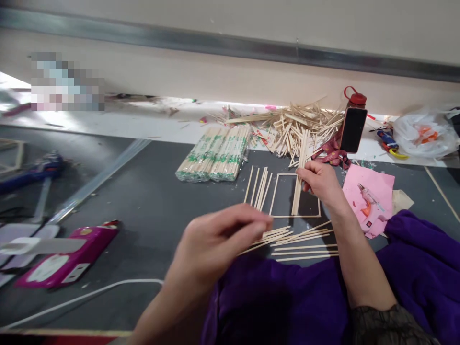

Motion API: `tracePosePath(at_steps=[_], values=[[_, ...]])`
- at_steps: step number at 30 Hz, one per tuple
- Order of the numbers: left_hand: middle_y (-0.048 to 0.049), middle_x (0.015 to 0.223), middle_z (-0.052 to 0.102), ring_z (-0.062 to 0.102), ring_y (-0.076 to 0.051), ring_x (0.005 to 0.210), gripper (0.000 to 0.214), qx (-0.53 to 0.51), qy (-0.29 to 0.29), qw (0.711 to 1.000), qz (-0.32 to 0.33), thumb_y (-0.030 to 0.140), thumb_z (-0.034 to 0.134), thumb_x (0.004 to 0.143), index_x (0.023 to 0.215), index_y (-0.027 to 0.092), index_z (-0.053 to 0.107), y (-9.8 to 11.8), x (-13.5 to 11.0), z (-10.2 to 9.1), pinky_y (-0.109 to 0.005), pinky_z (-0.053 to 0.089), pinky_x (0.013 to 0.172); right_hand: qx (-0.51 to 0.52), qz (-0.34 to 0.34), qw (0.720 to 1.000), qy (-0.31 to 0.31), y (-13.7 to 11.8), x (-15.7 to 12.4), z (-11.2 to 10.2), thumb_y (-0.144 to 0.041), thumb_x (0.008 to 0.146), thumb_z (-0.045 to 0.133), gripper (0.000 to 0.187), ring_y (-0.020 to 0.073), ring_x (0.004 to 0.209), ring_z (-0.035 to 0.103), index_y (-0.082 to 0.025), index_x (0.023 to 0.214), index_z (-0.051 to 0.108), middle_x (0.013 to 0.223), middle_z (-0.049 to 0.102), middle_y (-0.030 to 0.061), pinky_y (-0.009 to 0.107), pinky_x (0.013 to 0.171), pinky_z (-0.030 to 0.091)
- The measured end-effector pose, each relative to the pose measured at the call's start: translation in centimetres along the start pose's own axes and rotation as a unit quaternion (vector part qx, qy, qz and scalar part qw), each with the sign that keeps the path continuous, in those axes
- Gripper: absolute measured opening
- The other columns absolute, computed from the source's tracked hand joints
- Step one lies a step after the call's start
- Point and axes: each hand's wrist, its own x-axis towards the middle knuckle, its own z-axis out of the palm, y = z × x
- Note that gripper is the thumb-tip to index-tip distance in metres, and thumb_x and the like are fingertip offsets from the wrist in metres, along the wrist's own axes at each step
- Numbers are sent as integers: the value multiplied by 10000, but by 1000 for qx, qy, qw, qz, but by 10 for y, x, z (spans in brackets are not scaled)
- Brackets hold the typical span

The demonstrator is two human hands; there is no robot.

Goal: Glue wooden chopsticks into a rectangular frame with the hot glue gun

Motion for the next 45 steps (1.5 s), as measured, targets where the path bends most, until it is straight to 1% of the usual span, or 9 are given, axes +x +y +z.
tracePosePath(at_steps=[4, 8, 13, 23, 33, 36, 39, 41, 45], values=[[-27, 729, 702, 564, -118, 592, 216, -45, 52, 992, -110, 321, 682, 709, 873, 195, 744, -41, 44, 18, -225, 419, 503, -6, -20, 998, -52, 1, 0, 3, -389, 772, 603, 248, 73, 409, 428, -188, 637, 550, 468, 524, -48, 209, 409, 294], [-26, 713, 672, 527, -92, 563, 343, -168, 68, 972, -148, 371, 712, 663, 938, 166, 721, -61, 65, 28, -190, 357, 457, -27, -21, 993, -109, 1, -2, 9, -393, 782, 582, 256, 74, 423, 433, -186, 636, 543, 473, 519, -49, 209, 422, 290], [6, 607, 605, 494, -75, 520, 361, -238, 73, 956, -158, 379, 757, 599, 862, 136, 710, -64, 66, 32, -175, 316, 430, -72, -24, 987, -144, -1, -5, 16, -379, 808, 548, 261, 70, 429, 422, -188, 632, 521, 475, 504, -54, 213, 450, 290], [26, 544, 563, 436, -52, 462, 326, -266, 80, 948, -158, 399, 781, 573, 722, 135, 662, -70, 66, 31, -165, 282, 411, -107, -28, 979, -174, -9, -12, 23, -358, 814, 534, 247, 79, 477, 425, -171, 666, 598, 497, 493, -52, 221, 487, 295], [10, 577, 588, 457, -53, 456, 374, -259, 48, 954, -145, 492, 732, 647, 741, 139, 652, -76, 71, 21, -166, 297, 408, -82, -22, 982, -171, -7, -12, 24, -316, 796, 537, 214, 78, 462, 437, -189, 625, 545, 490, 491, -56, 227, 490, 315], [-22, 705, 652, 508, -73, 508, 354, -199, 60, 967, -148, 458, 723, 652, 809, 145, 671, -86, 86, 2, -175, 310, 424, -92, -11, 983, -158, -9, -12, 23, -284, 777, 542, 200, 77, 460, 445, -191, 601, 527, 478, 498, -50, 230, 492, 314], [-26, 711, 669, 538, -103, 550, 237, -20, 126, 983, -128, 353, 665, 703, 822, 149, 691, -102, 107, -22, -213, 399, 517, -93, -3, 984, -149, -11, -12, 23, -287, 769, 548, 210, 72, 453, 446, -193, 586, 505, 472, 491, -48, 228, 489, 316], [-40, 756, 699, 590, -143, 625, 207, 129, 155, 972, -119, 289, 605, 738, 854, 154, 711, -111, 124, -38, -253, 450, 617, -92, -2, 984, -150, -11, -12, 23, -289, 765, 551, 207, 71, 450, 451, -195, 587, 502, 474, 485, -50, 226, 486, 320], [-66, 950, 736, 635, -235, 886, 283, 361, 173, 910, -111, 253, 539, 775, 974, 198, 732, -122, 158, -61, -328, 459, 812, -85, 1, 985, -150, -9, -12, 24, -289, 758, 549, 199, 77, 465, 467, -198, 588, 499, 489, 488, -48, 223, 485, 328]])
